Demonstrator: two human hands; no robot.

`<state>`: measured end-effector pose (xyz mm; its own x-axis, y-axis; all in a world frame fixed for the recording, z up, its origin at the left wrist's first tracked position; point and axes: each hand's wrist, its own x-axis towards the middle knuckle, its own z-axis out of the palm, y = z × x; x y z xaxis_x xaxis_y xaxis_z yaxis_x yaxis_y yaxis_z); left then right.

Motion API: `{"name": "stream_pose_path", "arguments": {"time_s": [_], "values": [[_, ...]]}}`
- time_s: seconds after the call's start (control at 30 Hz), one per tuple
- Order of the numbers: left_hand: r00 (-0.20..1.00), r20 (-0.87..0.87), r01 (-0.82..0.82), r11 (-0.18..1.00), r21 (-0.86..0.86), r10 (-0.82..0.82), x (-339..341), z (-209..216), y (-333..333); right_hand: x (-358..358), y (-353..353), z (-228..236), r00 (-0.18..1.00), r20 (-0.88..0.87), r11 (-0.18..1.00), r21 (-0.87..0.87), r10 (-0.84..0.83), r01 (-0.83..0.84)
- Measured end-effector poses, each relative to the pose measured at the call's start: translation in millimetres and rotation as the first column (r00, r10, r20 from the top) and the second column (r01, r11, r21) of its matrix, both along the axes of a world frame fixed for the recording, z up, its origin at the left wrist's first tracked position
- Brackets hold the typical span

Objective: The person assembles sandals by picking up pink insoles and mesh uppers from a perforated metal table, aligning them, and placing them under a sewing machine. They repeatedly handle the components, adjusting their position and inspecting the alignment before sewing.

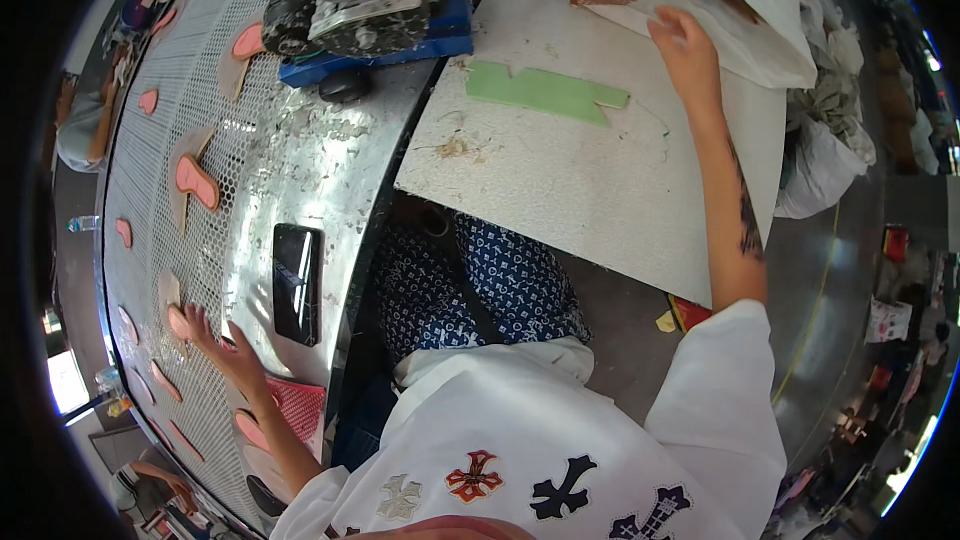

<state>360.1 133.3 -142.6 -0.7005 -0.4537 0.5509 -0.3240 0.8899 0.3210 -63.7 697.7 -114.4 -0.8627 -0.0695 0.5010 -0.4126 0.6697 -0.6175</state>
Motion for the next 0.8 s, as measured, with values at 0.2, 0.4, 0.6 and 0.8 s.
{"name": "stream_pose_path", "arguments": {"time_s": [0.2, 0.4, 0.6, 0.8], "values": [[0.995, 0.045, 0.095, 0.993, -0.070, -0.092, -10.9, 8.8, 39.0, -69.5, -57.6, -22.2, 0.964, -0.226, 0.965, 0.249, 0.142, -0.084], [0.967, -0.022, 0.253, 0.966, -0.047, -0.254, -25.8, 18.7, 84.1, -59.4, -104.1, -12.1, 0.997, -0.043, 0.857, 0.509, -0.072, 0.084], [0.922, -0.094, 0.381, 0.924, 0.035, -0.376, -45.5, 17.5, 113.4, -67.5, -70.2, -11.0, 0.988, -0.136, 0.873, 0.470, -0.072, 0.129], [0.820, -0.317, 0.547, 0.816, 0.186, -0.477, -73.9, 20.5, 170.2, -39.4, -52.4, 25.1, 0.990, 0.065, 0.770, 0.635, -0.129, 0.059]]}}
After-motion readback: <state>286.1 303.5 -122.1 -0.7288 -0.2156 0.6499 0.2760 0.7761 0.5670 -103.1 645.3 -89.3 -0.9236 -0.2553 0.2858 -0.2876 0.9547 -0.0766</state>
